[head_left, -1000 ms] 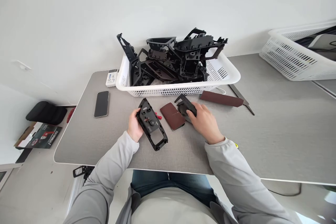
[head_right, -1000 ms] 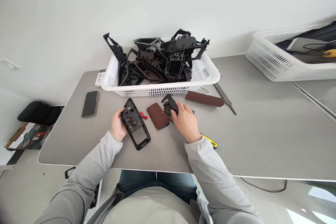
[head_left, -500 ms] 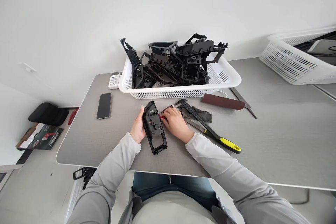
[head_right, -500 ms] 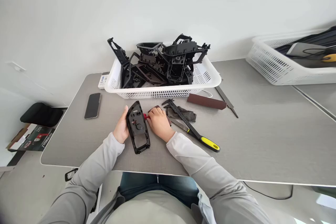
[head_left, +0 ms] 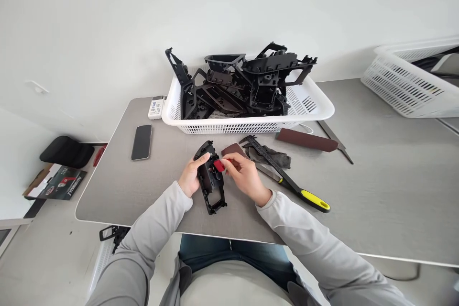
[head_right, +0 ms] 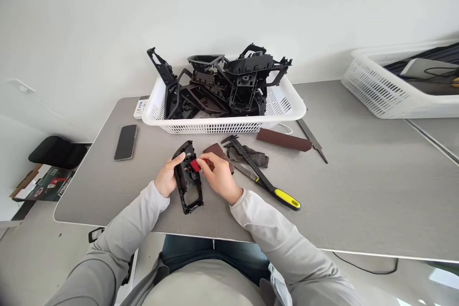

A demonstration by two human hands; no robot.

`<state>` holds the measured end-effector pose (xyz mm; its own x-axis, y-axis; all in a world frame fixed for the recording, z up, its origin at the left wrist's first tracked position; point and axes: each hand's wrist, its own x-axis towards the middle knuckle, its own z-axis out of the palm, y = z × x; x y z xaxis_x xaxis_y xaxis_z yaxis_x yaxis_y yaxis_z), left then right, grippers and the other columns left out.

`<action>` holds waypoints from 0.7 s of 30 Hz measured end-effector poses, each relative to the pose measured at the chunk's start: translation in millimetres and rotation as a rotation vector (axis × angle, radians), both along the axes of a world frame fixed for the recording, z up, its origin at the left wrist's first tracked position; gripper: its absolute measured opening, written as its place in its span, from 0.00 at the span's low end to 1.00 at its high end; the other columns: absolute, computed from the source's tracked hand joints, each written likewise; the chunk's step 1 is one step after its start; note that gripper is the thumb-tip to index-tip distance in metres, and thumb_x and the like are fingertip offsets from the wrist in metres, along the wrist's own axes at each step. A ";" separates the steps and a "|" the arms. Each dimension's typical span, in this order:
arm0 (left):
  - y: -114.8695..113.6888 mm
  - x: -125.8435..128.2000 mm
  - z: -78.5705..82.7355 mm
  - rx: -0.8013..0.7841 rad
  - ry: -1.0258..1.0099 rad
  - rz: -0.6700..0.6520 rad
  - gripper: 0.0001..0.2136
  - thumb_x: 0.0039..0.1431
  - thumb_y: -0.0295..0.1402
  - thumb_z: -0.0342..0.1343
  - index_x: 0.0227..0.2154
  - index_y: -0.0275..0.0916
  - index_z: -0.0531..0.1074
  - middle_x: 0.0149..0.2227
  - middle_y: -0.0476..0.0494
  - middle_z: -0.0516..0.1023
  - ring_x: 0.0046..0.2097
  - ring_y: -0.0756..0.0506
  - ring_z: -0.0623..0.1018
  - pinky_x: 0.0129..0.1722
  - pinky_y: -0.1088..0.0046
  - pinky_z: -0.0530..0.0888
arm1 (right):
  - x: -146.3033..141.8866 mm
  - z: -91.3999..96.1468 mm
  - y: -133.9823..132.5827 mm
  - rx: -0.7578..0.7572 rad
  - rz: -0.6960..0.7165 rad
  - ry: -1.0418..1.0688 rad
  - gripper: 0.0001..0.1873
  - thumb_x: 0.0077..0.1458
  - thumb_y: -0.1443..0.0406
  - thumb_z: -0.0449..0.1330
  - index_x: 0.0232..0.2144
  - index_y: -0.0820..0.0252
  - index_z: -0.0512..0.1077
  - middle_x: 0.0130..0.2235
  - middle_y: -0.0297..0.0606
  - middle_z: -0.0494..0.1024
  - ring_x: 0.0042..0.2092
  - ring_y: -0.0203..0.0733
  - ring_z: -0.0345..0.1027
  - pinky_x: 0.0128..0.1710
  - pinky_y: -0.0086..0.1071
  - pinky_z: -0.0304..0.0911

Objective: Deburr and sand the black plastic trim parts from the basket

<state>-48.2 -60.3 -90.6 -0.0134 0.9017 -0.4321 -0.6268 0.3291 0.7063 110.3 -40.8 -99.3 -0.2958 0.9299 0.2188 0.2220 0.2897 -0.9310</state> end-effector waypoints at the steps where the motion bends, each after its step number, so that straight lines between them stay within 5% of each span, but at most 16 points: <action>1: -1.2 0.0 0.6 0.000 -0.001 -0.009 0.19 0.37 0.38 0.73 0.30 0.35 0.74 0.25 0.47 0.79 0.26 0.46 0.78 0.37 0.63 0.78 | -1.5 -0.5 -1.4 0.016 -0.009 -0.008 0.20 0.61 0.49 0.53 0.31 0.57 0.72 0.29 0.37 0.76 0.27 0.39 0.68 0.27 0.34 0.67; 9: -8.0 0.5 2.0 -0.008 -0.001 -0.087 0.15 0.37 0.33 0.67 0.31 0.33 0.76 0.28 0.41 0.80 0.29 0.41 0.80 0.37 0.58 0.77 | -4.9 -4.4 -11.7 0.091 -0.022 -0.072 0.15 0.63 0.54 0.52 0.32 0.57 0.72 0.31 0.38 0.76 0.30 0.40 0.69 0.32 0.35 0.68; 16: -10.1 4.8 11.5 0.042 0.217 -0.045 0.14 0.38 0.33 0.66 0.31 0.38 0.73 0.23 0.51 0.74 0.22 0.49 0.72 0.25 0.72 0.69 | -2.3 -9.3 -3.0 0.067 -0.042 -0.182 0.14 0.63 0.57 0.50 0.31 0.57 0.69 0.29 0.37 0.76 0.30 0.40 0.70 0.32 0.33 0.67; 21: -8.1 10.4 7.6 0.115 0.334 -0.037 0.12 0.40 0.33 0.65 0.30 0.38 0.73 0.25 0.52 0.73 0.25 0.50 0.70 0.27 0.74 0.65 | 5.5 -11.9 6.9 0.061 -0.094 -0.356 0.09 0.57 0.62 0.55 0.29 0.58 0.72 0.31 0.41 0.74 0.31 0.45 0.70 0.32 0.36 0.65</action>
<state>-37.9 -68.4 -83.0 -0.1028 0.9468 -0.3050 -0.3441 0.2539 0.9040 115.9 -33.9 -111.2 -0.2775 0.9449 0.1739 0.5566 0.3057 -0.7725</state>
